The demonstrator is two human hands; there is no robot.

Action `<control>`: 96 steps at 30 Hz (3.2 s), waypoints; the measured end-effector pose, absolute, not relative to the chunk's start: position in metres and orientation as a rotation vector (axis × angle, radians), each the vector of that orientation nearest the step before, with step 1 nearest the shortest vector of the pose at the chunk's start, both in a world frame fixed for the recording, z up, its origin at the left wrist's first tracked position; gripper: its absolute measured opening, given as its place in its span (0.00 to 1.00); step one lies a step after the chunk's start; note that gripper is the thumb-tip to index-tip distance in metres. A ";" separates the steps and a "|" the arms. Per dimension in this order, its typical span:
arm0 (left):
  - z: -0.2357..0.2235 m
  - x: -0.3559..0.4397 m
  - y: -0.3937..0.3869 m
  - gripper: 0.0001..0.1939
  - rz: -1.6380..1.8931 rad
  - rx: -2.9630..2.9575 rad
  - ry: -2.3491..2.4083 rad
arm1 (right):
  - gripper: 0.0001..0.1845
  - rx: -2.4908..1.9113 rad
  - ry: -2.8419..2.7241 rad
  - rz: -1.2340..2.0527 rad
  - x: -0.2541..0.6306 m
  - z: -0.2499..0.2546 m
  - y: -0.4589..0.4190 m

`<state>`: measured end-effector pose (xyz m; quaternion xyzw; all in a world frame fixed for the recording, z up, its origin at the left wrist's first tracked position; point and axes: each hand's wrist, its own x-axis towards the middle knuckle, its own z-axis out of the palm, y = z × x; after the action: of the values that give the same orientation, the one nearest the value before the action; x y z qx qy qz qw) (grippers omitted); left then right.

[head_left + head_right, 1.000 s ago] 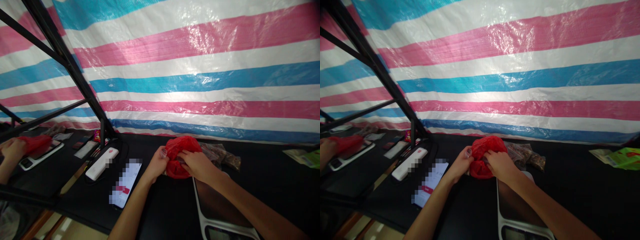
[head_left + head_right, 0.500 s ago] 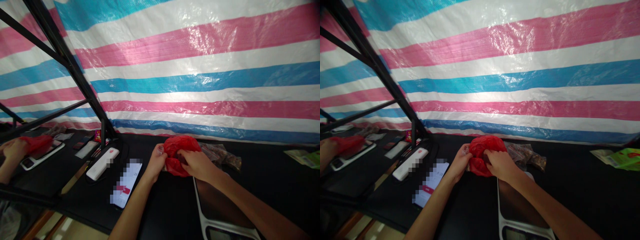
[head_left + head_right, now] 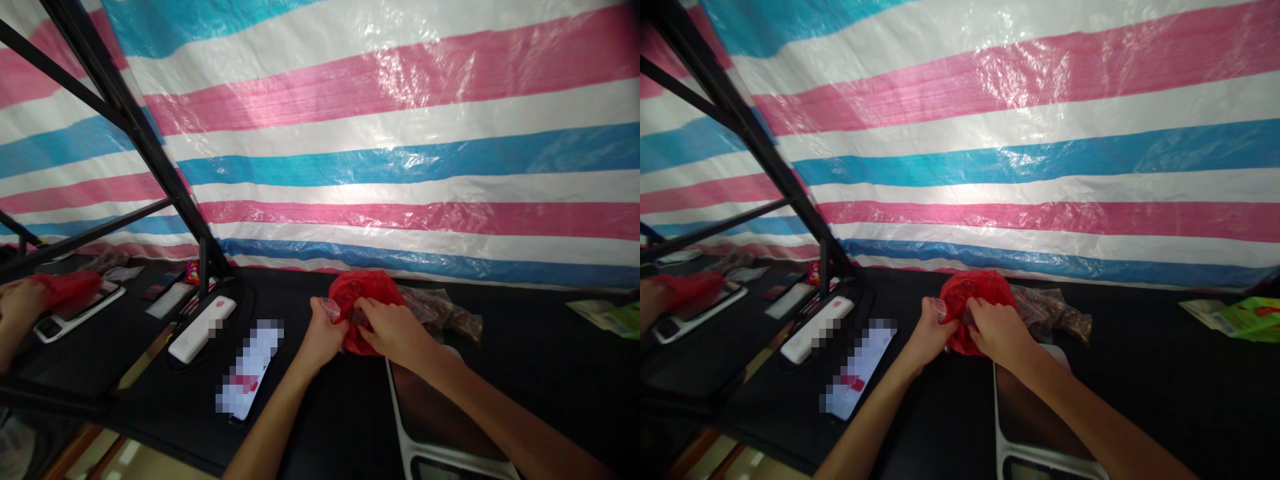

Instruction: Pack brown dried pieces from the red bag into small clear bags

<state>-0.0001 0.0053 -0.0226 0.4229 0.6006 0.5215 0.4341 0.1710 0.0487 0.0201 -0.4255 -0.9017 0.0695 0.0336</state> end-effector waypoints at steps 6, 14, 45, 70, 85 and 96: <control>-0.018 -0.010 0.009 0.21 1.350 0.805 1.369 | 0.17 -1.340 -2.780 0.156 0.179 0.024 0.053; -0.019 -0.008 0.010 0.18 1.347 0.845 1.250 | 0.16 -1.286 -2.800 0.180 0.177 0.026 0.047; -0.014 -0.005 0.011 0.16 1.490 0.708 1.148 | 0.14 -1.192 -2.757 0.321 0.172 0.010 0.046; -0.031 -0.017 0.012 0.25 1.306 1.020 1.477 | 0.15 -0.966 -2.860 0.406 0.176 0.015 0.041; -0.020 -0.013 0.011 0.13 1.229 0.911 1.271 | 0.14 -1.200 -2.778 0.348 0.175 0.010 0.048; -0.012 -0.011 0.009 0.12 1.209 0.859 1.152 | 0.14 -1.211 -2.742 0.492 0.177 0.013 0.051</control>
<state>-0.0106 0.0085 -0.0123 0.3692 0.4951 0.5195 0.5906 0.1772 0.0513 0.0133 -0.3982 -0.9015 0.1617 0.0518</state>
